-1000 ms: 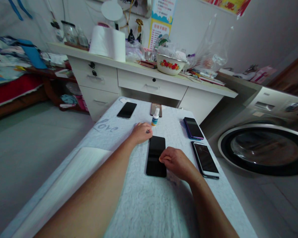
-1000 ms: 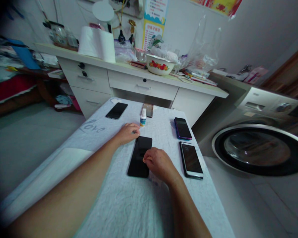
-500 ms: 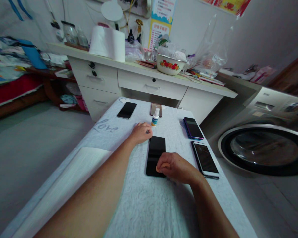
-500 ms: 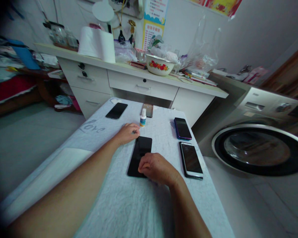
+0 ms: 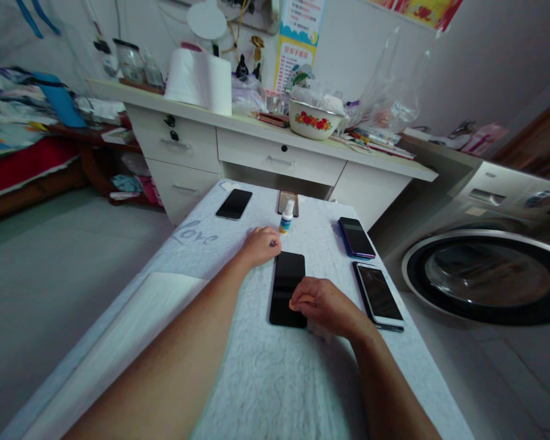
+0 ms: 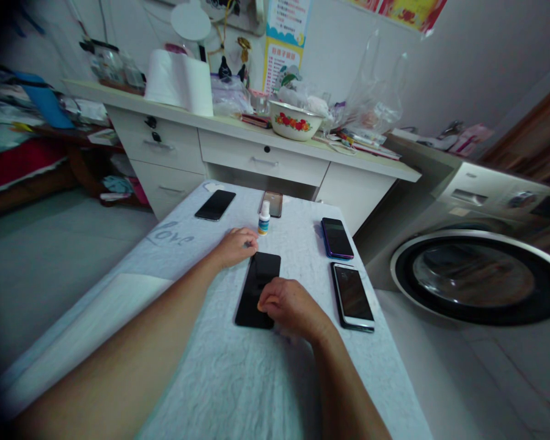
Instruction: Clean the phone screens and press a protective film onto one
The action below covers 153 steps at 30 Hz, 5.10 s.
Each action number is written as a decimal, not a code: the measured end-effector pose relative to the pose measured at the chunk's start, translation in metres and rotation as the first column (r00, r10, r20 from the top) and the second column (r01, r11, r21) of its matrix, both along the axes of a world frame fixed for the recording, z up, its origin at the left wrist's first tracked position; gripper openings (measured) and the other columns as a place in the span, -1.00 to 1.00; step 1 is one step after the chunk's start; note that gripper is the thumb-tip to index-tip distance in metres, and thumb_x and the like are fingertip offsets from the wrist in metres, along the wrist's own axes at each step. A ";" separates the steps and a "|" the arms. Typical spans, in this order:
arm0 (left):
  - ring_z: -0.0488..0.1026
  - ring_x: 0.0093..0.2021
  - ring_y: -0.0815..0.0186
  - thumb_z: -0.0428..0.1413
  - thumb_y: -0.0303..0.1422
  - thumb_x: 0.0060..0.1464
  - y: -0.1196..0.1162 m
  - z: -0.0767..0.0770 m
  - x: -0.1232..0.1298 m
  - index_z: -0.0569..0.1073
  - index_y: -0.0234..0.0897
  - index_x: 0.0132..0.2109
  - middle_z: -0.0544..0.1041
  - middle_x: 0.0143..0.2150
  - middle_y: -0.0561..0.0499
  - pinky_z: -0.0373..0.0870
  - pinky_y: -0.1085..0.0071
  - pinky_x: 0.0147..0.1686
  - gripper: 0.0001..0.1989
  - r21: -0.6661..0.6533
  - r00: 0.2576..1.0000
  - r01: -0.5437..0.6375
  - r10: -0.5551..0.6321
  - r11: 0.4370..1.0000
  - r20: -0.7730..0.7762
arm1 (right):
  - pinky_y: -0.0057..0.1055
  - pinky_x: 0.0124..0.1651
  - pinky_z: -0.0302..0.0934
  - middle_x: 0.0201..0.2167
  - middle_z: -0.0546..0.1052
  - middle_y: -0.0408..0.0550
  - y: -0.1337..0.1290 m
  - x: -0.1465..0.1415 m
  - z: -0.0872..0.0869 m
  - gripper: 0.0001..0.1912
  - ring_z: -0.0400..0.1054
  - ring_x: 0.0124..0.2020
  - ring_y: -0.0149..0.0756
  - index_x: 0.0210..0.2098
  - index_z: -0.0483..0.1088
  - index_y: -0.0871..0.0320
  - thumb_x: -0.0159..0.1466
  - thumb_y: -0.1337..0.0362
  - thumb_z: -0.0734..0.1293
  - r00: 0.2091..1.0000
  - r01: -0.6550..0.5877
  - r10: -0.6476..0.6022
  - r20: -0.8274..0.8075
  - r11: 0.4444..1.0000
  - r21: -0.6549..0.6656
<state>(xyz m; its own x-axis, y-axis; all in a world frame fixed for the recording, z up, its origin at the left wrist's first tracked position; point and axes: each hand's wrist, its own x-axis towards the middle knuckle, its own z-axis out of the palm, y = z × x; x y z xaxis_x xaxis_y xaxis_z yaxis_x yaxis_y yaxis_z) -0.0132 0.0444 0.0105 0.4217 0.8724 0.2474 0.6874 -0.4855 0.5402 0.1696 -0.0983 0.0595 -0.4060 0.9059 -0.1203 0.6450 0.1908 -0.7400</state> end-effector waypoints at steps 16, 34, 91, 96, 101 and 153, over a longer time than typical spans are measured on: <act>0.42 0.00 0.18 0.07 -0.36 0.00 0.001 -0.001 0.001 0.53 -0.20 -0.42 0.56 -0.06 0.02 0.24 0.22 0.09 -0.86 0.007 1.000 0.001 -0.002 1.000 0.005 | -0.45 -0.17 0.18 -0.29 0.52 -0.05 0.011 0.001 -0.011 -0.86 0.40 -0.25 -0.33 -0.29 0.52 0.17 0.25 0.44 0.30 0.950 0.171 -0.241 0.200 0.934 0.315; 0.42 0.01 0.18 0.07 -0.37 0.00 0.000 0.001 0.001 0.52 -0.19 -0.42 0.57 -0.04 0.03 0.24 0.21 0.10 -0.86 -0.007 1.000 -0.008 0.008 1.000 -0.006 | -0.49 -0.27 0.16 -0.39 0.55 -0.11 0.004 0.010 0.004 -0.86 0.40 -0.34 -0.36 -0.39 0.50 0.16 0.18 0.48 0.32 0.978 0.067 -0.097 0.184 0.984 0.166; 0.42 0.00 0.18 0.08 -0.35 0.01 0.001 -0.001 0.001 0.53 -0.19 -0.40 0.56 -0.05 0.03 0.23 0.21 0.10 -0.86 0.006 1.000 -0.006 0.006 1.000 -0.006 | -0.55 -0.40 0.21 -0.45 0.57 -0.13 -0.002 0.013 -0.001 -0.93 0.42 -0.42 -0.40 -0.41 0.46 0.18 0.12 0.38 0.32 0.997 -0.028 0.010 -0.075 0.969 -0.246; 0.42 0.00 0.19 0.08 -0.35 0.01 0.001 -0.001 0.001 0.53 -0.19 -0.40 0.56 -0.07 0.04 0.24 0.23 0.10 -0.87 0.010 1.000 0.002 -0.002 1.000 -0.010 | -0.56 -0.39 0.22 -0.43 0.57 -0.13 -0.002 0.014 -0.003 -0.90 0.43 -0.40 -0.40 -0.42 0.46 0.19 0.09 0.42 0.30 0.994 -0.044 0.018 -0.104 0.965 -0.257; 0.42 0.01 0.18 0.07 -0.35 0.01 0.001 -0.001 0.002 0.54 -0.20 -0.38 0.56 -0.05 0.02 0.23 0.22 0.10 -0.86 0.007 1.000 -0.004 0.005 1.000 -0.017 | -0.56 -0.41 0.21 -0.46 0.56 -0.14 -0.002 0.012 -0.004 -0.93 0.41 -0.44 -0.42 -0.42 0.45 0.19 0.09 0.40 0.32 0.993 -0.024 -0.009 -0.116 0.960 -0.280; 0.42 -0.01 0.19 0.07 -0.35 0.02 0.001 -0.003 0.001 0.52 -0.18 -0.39 0.56 -0.06 0.04 0.23 0.22 0.10 -0.87 0.022 1.000 -0.003 0.003 1.000 -0.007 | -0.54 -0.31 0.20 -0.38 0.47 -0.12 -0.006 -0.027 -0.010 -0.84 0.34 -0.37 -0.43 -0.39 0.49 0.16 0.22 0.50 0.30 0.968 -0.249 0.229 0.101 0.924 0.290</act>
<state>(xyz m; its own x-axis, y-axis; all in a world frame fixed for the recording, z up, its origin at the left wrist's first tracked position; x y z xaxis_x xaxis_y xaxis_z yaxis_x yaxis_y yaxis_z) -0.0122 0.0455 0.0077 0.4206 0.8681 0.2638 0.6927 -0.4950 0.5245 0.1424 -0.1046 0.0493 -0.6152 0.7811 0.1070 0.5971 0.5503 -0.5837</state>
